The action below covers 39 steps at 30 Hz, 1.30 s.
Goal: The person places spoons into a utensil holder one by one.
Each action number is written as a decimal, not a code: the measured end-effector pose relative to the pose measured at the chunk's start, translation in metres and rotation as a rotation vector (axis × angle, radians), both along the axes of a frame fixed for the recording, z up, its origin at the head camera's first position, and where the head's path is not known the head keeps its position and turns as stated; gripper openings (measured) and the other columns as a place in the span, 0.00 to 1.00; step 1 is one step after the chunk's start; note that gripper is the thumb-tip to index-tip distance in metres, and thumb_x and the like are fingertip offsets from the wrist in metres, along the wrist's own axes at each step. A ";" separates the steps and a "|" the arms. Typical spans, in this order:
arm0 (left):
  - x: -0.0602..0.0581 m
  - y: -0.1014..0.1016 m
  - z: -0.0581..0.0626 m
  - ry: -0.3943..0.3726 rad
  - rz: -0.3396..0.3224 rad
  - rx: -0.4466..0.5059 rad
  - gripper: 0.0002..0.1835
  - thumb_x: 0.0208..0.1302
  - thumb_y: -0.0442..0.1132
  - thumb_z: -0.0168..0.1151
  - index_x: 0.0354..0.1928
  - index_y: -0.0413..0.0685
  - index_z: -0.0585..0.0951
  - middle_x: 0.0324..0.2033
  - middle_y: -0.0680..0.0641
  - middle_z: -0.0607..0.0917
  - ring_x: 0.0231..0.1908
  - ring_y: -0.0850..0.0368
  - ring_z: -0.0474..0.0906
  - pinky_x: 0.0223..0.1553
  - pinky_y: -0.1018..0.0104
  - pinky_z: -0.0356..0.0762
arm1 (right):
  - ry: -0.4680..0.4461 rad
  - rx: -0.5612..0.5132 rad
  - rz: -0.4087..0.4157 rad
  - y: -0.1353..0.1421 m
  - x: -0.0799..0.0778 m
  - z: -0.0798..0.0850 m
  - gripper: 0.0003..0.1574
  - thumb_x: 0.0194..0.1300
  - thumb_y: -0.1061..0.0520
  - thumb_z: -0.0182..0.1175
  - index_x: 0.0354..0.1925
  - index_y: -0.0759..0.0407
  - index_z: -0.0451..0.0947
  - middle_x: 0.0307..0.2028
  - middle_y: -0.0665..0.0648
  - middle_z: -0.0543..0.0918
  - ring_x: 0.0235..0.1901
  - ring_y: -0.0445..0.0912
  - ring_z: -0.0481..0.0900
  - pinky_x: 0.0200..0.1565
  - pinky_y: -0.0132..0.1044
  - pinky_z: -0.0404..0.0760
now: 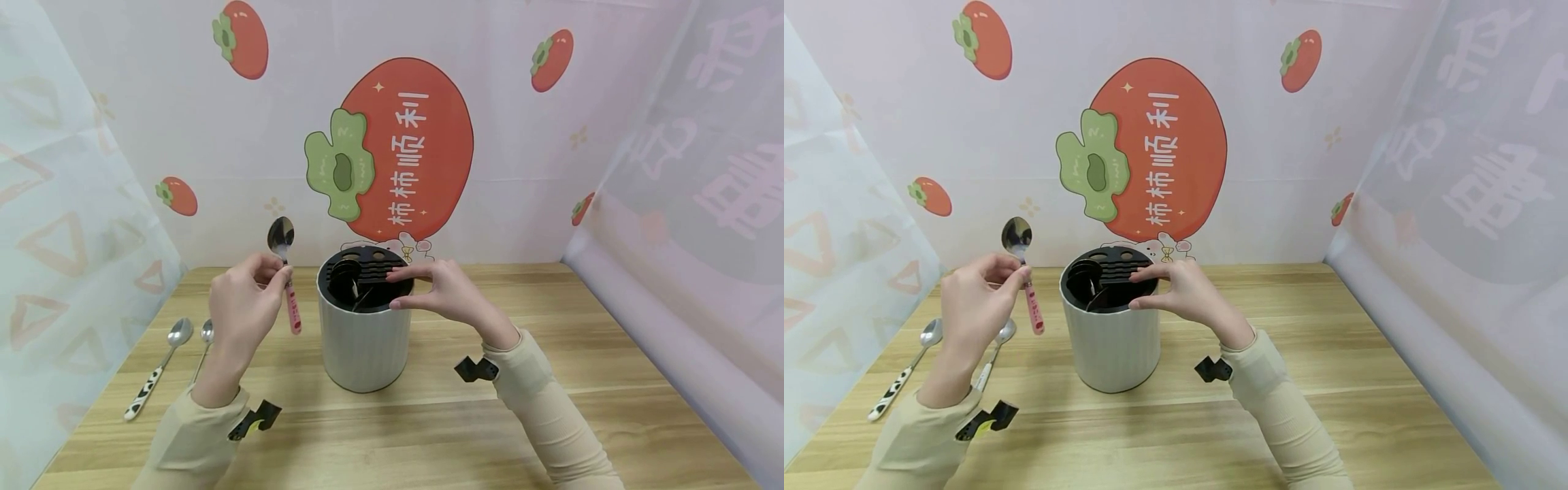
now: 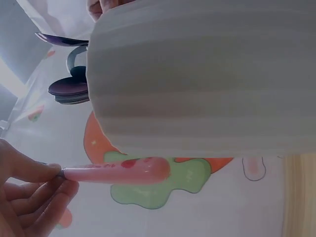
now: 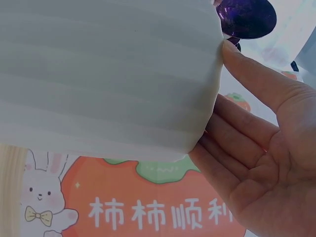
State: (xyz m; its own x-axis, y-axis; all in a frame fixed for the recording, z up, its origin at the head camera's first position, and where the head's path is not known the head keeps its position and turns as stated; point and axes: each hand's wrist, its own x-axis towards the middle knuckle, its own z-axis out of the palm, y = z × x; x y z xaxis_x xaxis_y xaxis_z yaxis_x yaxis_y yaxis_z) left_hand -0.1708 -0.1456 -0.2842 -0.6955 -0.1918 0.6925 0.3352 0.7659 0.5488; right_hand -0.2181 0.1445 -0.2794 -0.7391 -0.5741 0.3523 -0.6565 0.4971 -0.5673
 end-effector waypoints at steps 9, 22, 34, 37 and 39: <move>0.004 0.005 0.011 0.071 -0.055 0.028 0.06 0.59 0.36 0.65 0.28 0.40 0.82 0.20 0.46 0.84 0.22 0.54 0.80 0.26 0.88 0.64 | 0.003 0.007 -0.006 0.000 0.000 0.000 0.25 0.50 0.46 0.72 0.48 0.47 0.83 0.50 0.46 0.83 0.54 0.37 0.78 0.60 0.39 0.73; 0.005 0.012 0.028 0.098 -0.095 0.055 0.07 0.60 0.35 0.64 0.29 0.37 0.82 0.20 0.44 0.83 0.22 0.55 0.78 0.26 0.90 0.65 | 0.001 0.006 -0.011 0.000 0.000 0.000 0.24 0.50 0.46 0.72 0.48 0.47 0.83 0.50 0.46 0.83 0.55 0.37 0.77 0.60 0.39 0.73; 0.005 0.016 0.037 0.117 -0.127 0.074 0.07 0.60 0.35 0.64 0.30 0.37 0.82 0.22 0.44 0.84 0.23 0.55 0.78 0.28 0.90 0.66 | -0.016 -0.008 -0.004 0.000 0.000 0.000 0.25 0.50 0.46 0.72 0.48 0.48 0.83 0.50 0.46 0.84 0.55 0.37 0.77 0.61 0.39 0.72; 0.005 0.019 0.039 0.131 -0.135 0.082 0.07 0.60 0.35 0.64 0.30 0.37 0.82 0.22 0.43 0.84 0.23 0.55 0.78 0.28 0.90 0.67 | -0.018 -0.011 -0.001 0.000 0.000 0.000 0.25 0.50 0.46 0.72 0.48 0.48 0.83 0.50 0.46 0.84 0.55 0.37 0.77 0.61 0.39 0.72; 0.004 0.021 0.041 0.142 -0.143 0.091 0.06 0.60 0.35 0.64 0.30 0.37 0.83 0.22 0.43 0.85 0.23 0.55 0.78 0.28 0.89 0.67 | -0.018 -0.010 0.000 0.000 0.000 0.000 0.25 0.50 0.46 0.72 0.48 0.48 0.83 0.50 0.46 0.84 0.55 0.37 0.77 0.61 0.39 0.72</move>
